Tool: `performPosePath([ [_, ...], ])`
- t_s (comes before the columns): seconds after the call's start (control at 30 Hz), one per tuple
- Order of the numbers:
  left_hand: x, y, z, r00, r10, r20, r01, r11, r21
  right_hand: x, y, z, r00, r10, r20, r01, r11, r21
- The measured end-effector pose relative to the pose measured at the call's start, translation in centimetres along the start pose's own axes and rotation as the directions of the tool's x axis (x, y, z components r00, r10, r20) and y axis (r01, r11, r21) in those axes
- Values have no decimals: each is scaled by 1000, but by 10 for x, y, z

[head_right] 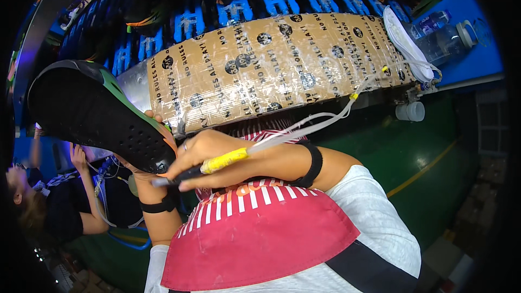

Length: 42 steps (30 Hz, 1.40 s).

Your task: Applying industrial adhesive to the edges of shoe soles and uppers using a brush and dispenser on a production line.

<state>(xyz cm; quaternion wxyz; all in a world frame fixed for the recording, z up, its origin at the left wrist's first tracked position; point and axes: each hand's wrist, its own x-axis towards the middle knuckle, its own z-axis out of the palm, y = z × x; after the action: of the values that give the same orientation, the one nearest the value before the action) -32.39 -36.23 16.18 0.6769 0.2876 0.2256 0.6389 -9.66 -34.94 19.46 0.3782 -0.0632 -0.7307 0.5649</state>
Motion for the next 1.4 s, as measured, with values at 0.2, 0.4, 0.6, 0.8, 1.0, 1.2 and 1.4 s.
performPosePath([
  [0.2, 2, 10, -2, 985, -148, 83, 146, 989, 36, -2, 4, 4, 997, -58, 53, 70, 965, -253],
  [0.4, -1, 17, -9, 985, -151, -79, 162, 976, 149, -4, 9, 2, 997, -60, -57, 36, 938, -346],
  [0.6, 7, 21, 0, 983, -179, -31, 182, 975, 131, -4, 10, -4, 982, -184, 52, 190, 966, -177],
  [0.8, 21, 31, 27, 940, -339, 43, 310, 900, 308, -3, 8, -4, 995, -94, 44, 104, 919, -380],
  [1.0, 29, 36, 45, 859, -512, 6, 457, 771, 443, -5, 7, -14, 973, -122, 196, 186, 919, -347],
  [1.2, 35, 36, 57, 806, -586, -90, 537, 659, 527, -6, 11, -10, 976, -90, 197, 172, 872, -458],
  [1.4, 37, 37, 63, 767, -628, -133, 588, 604, 538, -11, 11, -13, 987, -131, 92, 157, 902, -402],
])
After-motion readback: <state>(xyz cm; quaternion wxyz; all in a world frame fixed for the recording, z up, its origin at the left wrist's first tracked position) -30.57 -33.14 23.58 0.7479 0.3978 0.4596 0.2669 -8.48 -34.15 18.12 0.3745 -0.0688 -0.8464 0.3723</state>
